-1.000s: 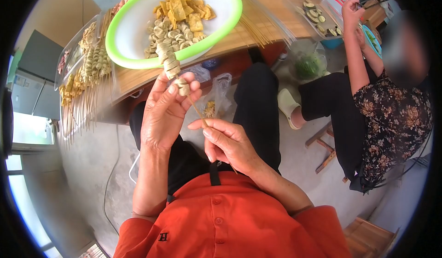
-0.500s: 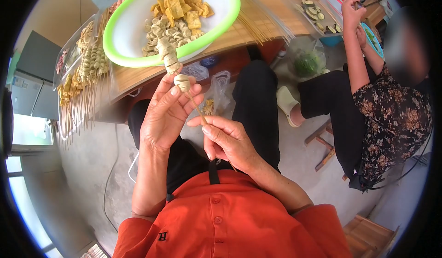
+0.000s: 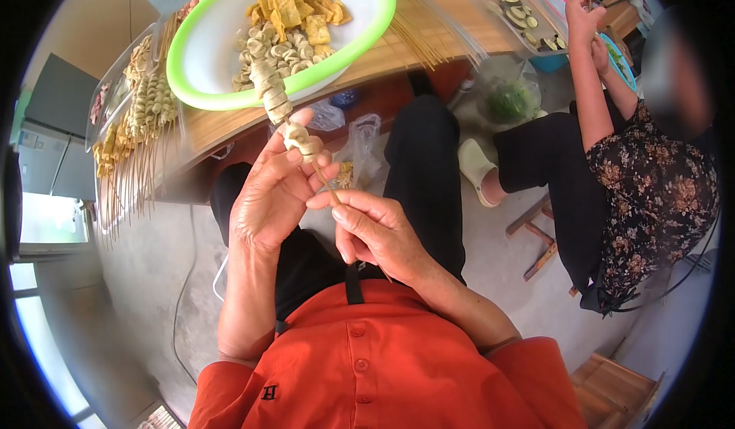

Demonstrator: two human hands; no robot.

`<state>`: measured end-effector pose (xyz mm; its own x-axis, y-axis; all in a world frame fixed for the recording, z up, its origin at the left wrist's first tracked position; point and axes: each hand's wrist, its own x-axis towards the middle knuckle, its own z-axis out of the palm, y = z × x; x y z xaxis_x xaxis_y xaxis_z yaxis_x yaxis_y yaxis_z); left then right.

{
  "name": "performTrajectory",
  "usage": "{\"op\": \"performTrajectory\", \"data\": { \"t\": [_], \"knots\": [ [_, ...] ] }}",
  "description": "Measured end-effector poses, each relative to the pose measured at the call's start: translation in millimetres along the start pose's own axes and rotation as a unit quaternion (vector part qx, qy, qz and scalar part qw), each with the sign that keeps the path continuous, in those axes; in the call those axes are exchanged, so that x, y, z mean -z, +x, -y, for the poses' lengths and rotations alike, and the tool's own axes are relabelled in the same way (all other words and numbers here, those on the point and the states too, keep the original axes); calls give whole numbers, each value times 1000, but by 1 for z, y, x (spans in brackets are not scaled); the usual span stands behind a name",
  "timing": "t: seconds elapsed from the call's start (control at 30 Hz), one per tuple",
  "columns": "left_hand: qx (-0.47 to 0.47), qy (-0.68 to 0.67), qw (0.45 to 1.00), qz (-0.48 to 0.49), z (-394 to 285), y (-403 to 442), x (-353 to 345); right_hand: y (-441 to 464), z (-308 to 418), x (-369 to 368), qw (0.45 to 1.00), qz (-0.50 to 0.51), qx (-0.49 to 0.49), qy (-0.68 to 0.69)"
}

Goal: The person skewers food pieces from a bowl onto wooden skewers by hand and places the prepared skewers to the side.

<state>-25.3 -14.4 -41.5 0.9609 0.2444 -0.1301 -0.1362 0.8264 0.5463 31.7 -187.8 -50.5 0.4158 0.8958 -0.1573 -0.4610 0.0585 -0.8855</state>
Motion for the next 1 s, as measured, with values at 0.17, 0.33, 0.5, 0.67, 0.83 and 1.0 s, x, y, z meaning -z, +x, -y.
{"op": "performTrajectory", "data": {
  "t": [0.17,0.33,0.5,0.67,0.83,1.0],
  "knots": [
    [-22,114,993,-10,-2,-2,-4,0,-1,2,1000,-5,-10,-3],
    [-118,40,989,-74,-8,6,-2,-1,-2,-1,1000,-13,-13,-11],
    [-135,4,989,-62,-7,10,-1,-1,-6,-4,999,-16,-35,-15],
    [-111,11,993,-45,0,10,4,-1,-4,-3,999,-16,-33,-14],
    [-96,37,994,-47,-3,5,5,-1,-4,-3,999,-16,-27,-18],
    [-126,22,989,-74,-10,11,2,-2,-3,-3,999,-13,-28,-23]
  ]
}}
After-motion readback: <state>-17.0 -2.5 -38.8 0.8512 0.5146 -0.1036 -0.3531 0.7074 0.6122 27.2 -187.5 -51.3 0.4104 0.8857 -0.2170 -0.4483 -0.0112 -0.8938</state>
